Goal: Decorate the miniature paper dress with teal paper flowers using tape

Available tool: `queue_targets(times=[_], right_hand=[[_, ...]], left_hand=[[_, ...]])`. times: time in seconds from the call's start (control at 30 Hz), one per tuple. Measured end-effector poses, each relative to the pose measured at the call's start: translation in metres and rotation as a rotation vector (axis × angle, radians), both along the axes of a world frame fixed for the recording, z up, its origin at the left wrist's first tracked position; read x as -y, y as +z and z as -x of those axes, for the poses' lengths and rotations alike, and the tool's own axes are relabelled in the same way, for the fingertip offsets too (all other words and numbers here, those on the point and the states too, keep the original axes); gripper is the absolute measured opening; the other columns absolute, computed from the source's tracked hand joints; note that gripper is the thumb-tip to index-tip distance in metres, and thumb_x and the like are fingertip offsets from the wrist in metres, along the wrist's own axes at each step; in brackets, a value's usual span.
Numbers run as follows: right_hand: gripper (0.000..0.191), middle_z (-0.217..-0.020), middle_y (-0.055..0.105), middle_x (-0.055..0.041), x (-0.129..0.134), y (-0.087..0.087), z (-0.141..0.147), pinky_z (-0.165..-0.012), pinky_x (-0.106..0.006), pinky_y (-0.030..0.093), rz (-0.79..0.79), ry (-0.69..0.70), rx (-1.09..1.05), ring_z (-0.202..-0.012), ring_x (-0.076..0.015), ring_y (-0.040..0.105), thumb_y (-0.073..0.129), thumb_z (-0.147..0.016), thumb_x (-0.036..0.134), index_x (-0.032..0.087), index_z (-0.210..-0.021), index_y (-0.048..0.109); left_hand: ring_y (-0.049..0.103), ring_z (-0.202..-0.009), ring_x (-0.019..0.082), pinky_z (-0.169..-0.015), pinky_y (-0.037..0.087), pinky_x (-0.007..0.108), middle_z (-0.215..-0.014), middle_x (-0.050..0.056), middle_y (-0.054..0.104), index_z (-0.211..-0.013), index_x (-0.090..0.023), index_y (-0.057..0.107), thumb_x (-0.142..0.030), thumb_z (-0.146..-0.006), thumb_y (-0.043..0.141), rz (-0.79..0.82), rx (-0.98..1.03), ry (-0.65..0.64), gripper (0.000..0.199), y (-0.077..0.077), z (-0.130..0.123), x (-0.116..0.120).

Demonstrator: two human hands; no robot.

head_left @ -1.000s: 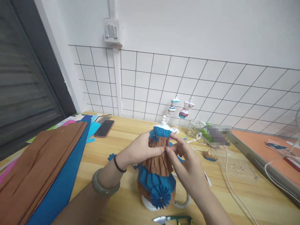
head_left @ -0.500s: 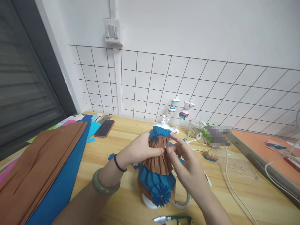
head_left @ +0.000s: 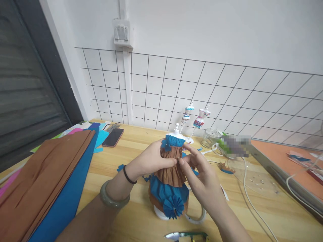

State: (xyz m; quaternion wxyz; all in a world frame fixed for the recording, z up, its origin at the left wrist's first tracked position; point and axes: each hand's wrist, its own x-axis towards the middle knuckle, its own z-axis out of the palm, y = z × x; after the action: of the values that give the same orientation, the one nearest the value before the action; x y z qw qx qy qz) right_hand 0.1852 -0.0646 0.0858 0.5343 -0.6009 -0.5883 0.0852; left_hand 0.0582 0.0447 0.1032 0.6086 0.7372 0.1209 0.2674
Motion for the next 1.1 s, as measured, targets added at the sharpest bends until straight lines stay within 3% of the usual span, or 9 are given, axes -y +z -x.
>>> queue_targets(times=[0.33, 0.63, 0.73, 0.97, 1.1], right_hand=[[0.036, -0.07, 0.055, -0.0003, -0.003, -0.004, 0.0, -0.053, -0.027, 0.045, 0.001, -0.027, -0.004, -0.062, -0.0153, 0.053, 0.048, -0.086, 0.027, 0.02, -0.122, 0.044], [0.041, -0.07, 0.054, 0.0013, -0.001, 0.0, 0.001, -0.058, -0.028, 0.046, 0.008, 0.046, -0.084, -0.061, -0.0142, 0.053, 0.052, -0.084, 0.027, 0.021, -0.123, 0.043], [0.04, -0.069, 0.054, 0.0013, -0.002, -0.001, -0.002, -0.059, -0.028, 0.044, -0.015, 0.013, -0.059, -0.062, -0.0137, 0.052, 0.053, -0.083, 0.026, 0.02, -0.122, 0.044], [0.037, -0.07, 0.054, 0.0008, -0.006, -0.006, -0.002, -0.06, -0.026, 0.042, 0.013, -0.029, 0.031, -0.063, -0.0134, 0.049, 0.051, -0.085, 0.029, 0.019, -0.119, 0.045], [0.034, -0.071, 0.054, 0.0007, -0.011, -0.013, -0.004, -0.061, -0.026, 0.042, 0.05, -0.063, 0.073, -0.063, -0.0136, 0.049, 0.049, -0.085, 0.031, 0.018, -0.117, 0.047]], left_hand=[[0.058, -0.1, 0.021, -0.083, 0.047, 0.031, -0.112, 0.005, 0.062, -0.111, -0.02, 0.057, -0.014, -0.073, 0.06, -0.025, 0.011, -0.011, 0.039, 0.004, 0.0, 0.002], [0.06, -0.096, 0.021, -0.081, 0.048, 0.032, -0.106, 0.006, 0.064, -0.103, -0.017, 0.057, -0.018, -0.072, 0.061, -0.067, -0.022, 0.03, 0.031, 0.003, 0.002, -0.002], [0.061, -0.094, 0.021, -0.082, 0.049, 0.033, -0.101, 0.007, 0.065, -0.101, -0.016, 0.055, -0.021, -0.073, 0.061, -0.13, -0.02, 0.138, 0.029, 0.005, 0.009, -0.013], [0.061, -0.092, 0.02, -0.083, 0.048, 0.033, -0.099, 0.003, 0.065, -0.103, -0.018, 0.054, -0.02, -0.069, 0.061, -0.423, -0.016, 0.646, 0.036, -0.006, 0.024, -0.057], [0.061, -0.095, 0.021, -0.084, 0.049, 0.034, -0.102, 0.006, 0.064, -0.103, -0.017, 0.053, -0.021, -0.068, 0.062, -0.36, 0.001, 0.653, 0.036, -0.024, 0.026, -0.079]])
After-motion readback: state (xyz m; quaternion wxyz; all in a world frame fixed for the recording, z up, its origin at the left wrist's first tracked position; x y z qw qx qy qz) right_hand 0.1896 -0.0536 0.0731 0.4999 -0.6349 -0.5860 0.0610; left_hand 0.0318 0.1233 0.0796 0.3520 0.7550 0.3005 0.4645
